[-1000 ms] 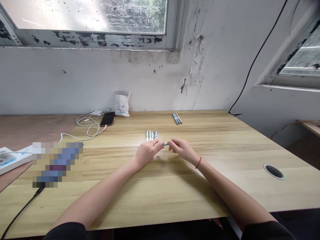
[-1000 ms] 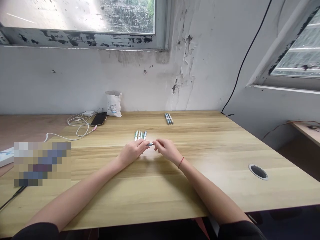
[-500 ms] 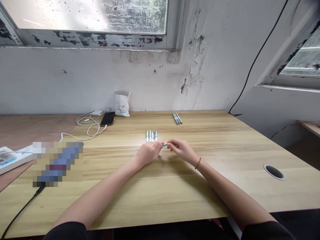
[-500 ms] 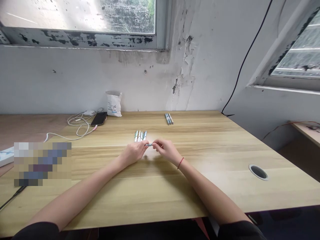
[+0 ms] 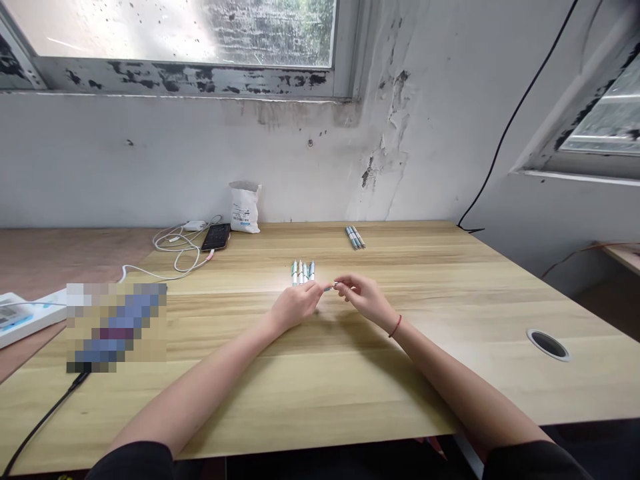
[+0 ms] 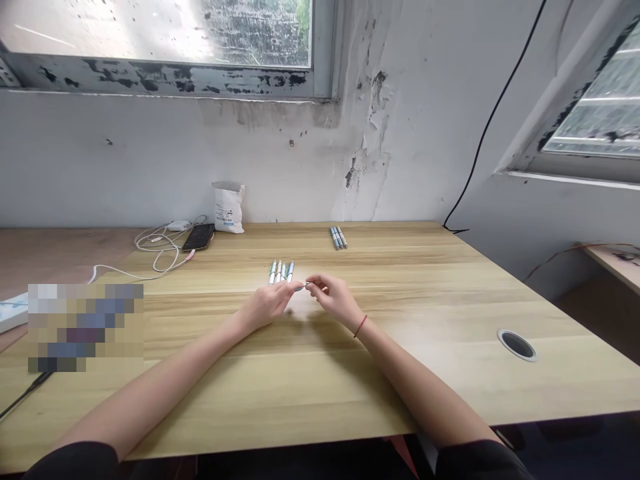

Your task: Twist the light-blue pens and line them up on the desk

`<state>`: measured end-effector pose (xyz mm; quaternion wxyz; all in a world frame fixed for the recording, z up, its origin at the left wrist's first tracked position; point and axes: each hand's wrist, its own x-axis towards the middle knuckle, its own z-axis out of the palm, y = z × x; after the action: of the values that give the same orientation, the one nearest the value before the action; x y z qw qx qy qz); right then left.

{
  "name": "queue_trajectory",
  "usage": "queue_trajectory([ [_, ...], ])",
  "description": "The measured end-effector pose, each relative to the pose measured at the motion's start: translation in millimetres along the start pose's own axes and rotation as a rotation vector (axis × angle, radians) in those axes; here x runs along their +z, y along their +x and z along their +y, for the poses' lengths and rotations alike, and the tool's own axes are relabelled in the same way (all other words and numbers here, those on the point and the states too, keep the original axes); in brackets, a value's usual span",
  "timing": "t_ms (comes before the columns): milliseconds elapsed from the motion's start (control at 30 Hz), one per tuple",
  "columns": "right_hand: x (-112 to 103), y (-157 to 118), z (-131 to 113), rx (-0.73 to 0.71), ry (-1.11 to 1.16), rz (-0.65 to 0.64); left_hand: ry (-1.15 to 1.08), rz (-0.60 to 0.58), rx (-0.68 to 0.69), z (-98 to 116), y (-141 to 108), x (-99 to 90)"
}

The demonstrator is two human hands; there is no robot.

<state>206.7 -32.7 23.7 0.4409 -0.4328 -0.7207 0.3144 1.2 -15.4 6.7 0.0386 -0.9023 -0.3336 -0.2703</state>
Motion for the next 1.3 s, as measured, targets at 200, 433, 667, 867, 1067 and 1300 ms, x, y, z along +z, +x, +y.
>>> queue_trajectory([
  [200, -1, -1, -4, 0.062, 0.082, -0.043, -0.045, 0.001, 0.029, -1, -1, -3.0],
  [433, -3, 0, -5, 0.068, 0.111, -0.043, -0.033, 0.001, 0.02, -1, -1, -5.3],
  [667, -8, 1, -1, 0.106, 0.12, 0.015, -0.057, -0.006, -0.026, 1, 0, -7.8],
  [867, -9, -1, -8, 0.095, 0.032, -0.051, -0.075, -0.007, -0.013, 1, 0, -6.3],
  [1067, -8, -3, -16, 0.04, -0.03, -0.122, -0.121, -0.011, 0.013, -2, 1, -0.5],
  [1300, -5, -2, -15, -0.017, -0.114, -0.141, -0.121, 0.018, 0.026, -3, 0, 1.0],
])
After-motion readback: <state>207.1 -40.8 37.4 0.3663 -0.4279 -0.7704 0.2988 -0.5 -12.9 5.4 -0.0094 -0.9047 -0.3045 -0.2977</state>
